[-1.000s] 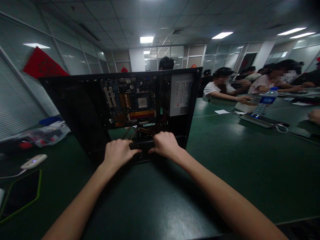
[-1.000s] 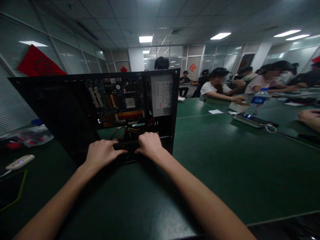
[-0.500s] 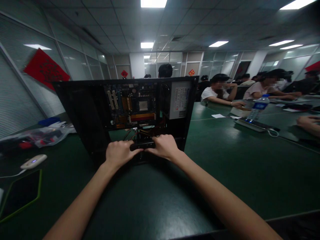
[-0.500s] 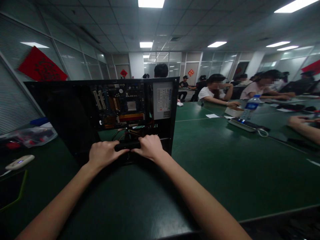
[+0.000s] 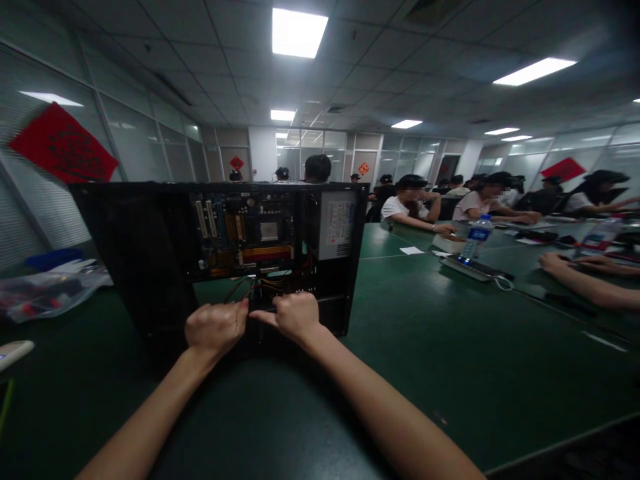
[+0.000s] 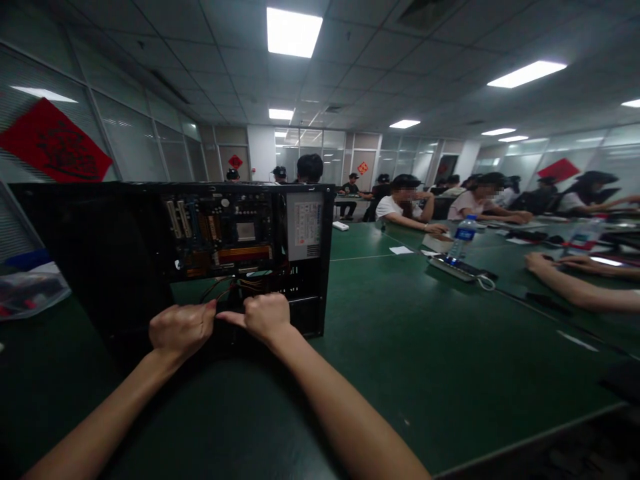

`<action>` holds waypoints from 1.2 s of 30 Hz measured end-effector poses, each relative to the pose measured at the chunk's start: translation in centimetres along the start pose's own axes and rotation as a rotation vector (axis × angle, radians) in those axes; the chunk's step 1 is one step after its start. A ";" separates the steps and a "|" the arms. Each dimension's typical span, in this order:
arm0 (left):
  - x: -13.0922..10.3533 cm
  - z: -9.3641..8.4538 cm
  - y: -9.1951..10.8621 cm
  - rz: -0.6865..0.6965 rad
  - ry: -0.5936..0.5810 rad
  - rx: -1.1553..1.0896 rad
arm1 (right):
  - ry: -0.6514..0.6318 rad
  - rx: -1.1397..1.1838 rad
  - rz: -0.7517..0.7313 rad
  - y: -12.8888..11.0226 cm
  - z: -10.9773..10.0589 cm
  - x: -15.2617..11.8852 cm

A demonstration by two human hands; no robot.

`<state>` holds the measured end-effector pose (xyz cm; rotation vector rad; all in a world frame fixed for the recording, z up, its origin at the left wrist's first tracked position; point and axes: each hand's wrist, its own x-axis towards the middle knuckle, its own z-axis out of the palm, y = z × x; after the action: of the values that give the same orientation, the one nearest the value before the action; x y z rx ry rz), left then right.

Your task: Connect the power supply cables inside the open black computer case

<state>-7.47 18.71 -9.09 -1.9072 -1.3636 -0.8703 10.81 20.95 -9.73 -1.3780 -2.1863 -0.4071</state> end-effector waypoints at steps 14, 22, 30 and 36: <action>-0.2 0.4 -0.5 0.094 0.065 0.135 | 0.069 0.006 -0.020 0.4 0.5 0.0; -0.1 0.1 -0.5 0.110 0.048 0.118 | 0.066 0.018 -0.013 0.3 0.1 -0.1; -0.2 0.3 -0.5 0.183 0.158 0.172 | 0.066 0.019 -0.013 0.1 -0.4 -0.2; -0.2 0.4 -0.8 0.194 0.126 0.201 | 0.044 0.047 -0.028 0.0 -1.1 -0.5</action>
<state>-8.27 19.11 -9.38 -1.7650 -1.1250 -0.7168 11.27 20.01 -9.17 -1.3028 -2.1679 -0.3894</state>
